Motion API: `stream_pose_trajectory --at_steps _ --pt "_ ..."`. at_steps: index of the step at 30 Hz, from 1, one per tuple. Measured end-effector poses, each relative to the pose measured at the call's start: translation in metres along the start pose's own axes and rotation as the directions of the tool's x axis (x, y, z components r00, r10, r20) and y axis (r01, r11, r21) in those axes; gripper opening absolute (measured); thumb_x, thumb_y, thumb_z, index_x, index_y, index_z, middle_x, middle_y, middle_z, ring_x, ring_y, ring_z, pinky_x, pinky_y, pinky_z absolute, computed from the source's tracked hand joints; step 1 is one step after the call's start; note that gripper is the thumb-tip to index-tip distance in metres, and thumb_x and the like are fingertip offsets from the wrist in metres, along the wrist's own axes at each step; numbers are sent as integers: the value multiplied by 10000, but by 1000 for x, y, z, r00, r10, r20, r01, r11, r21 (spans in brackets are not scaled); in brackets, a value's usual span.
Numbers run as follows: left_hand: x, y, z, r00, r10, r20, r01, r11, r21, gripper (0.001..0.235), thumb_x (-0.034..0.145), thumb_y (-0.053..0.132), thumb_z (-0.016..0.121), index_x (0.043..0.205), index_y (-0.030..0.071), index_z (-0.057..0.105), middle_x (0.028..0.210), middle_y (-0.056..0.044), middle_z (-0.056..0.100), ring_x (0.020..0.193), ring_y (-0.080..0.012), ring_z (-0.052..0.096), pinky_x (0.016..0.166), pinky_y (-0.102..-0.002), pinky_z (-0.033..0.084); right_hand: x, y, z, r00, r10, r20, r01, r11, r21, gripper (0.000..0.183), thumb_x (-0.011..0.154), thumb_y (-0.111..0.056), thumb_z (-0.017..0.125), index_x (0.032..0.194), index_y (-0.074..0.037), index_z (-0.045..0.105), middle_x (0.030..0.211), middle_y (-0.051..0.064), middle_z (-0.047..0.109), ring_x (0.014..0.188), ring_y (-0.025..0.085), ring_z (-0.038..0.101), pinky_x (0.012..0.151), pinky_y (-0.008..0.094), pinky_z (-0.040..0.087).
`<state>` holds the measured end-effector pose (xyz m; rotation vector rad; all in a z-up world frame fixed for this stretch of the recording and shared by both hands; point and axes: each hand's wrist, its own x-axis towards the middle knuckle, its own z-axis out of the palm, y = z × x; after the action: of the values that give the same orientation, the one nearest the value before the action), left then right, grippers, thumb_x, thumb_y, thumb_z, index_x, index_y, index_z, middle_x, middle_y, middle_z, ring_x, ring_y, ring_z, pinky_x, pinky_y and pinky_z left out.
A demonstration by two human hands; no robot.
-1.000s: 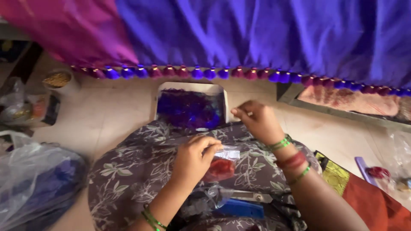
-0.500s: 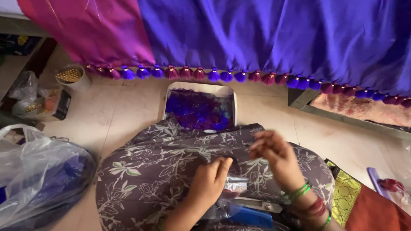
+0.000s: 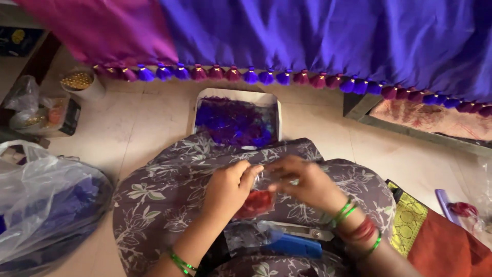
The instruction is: The person sits on the floor and squeezes glue from a small bottle along the tassel trim of a purple and red garment, then picks up a packaged red net fabric, unwraps it, and combs through the net with a blue comb to separate the fibers.
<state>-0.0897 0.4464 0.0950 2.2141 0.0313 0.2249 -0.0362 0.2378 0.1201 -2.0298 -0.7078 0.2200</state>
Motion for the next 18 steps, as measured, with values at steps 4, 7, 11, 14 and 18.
stream_pose_trajectory --at_steps 4,7,11,14,18 --pt "3 10 2 999 50 -1 -50 996 -69 348 951 312 726 765 20 688 685 -152 665 593 -315 661 556 -409 488 -18 18 13 983 180 -48 -178 983 31 232 808 -92 819 1017 -25 742 1000 33 734 899 138 748 766 252 611" --pt "10 11 3 939 316 -136 -340 914 -222 227 927 219 739 836 13 715 851 -120 697 749 -257 702 661 -356 541 -22 29 8 976 174 -133 -165 983 76 130 862 -63 792 962 1 740 939 56 719 861 157 706 733 275 583" --pt "16 -10 16 914 384 -130 -405 841 -359 154 849 169 818 827 43 732 931 -50 742 893 -180 721 819 -316 577 -13 -3 4 985 146 -97 -126 975 185 256 858 -51 741 1087 -47 628 1019 6 689 907 80 718 698 247 607" --pt "12 -14 12 977 212 -16 -183 801 -569 173 903 200 756 892 38 696 979 -44 741 960 -149 709 881 -287 556 -12 -8 13 992 91 87 -106 976 188 596 735 -71 810 1259 -92 527 1103 -55 642 956 36 667 814 204 602" --pt "6 -46 32 983 53 175 133 444 -886 275 1020 278 653 860 54 640 882 -54 703 990 -141 701 943 -281 545 -24 47 33 981 154 119 -192 862 470 209 928 -57 731 1087 -28 600 893 26 704 794 99 681 683 254 585"
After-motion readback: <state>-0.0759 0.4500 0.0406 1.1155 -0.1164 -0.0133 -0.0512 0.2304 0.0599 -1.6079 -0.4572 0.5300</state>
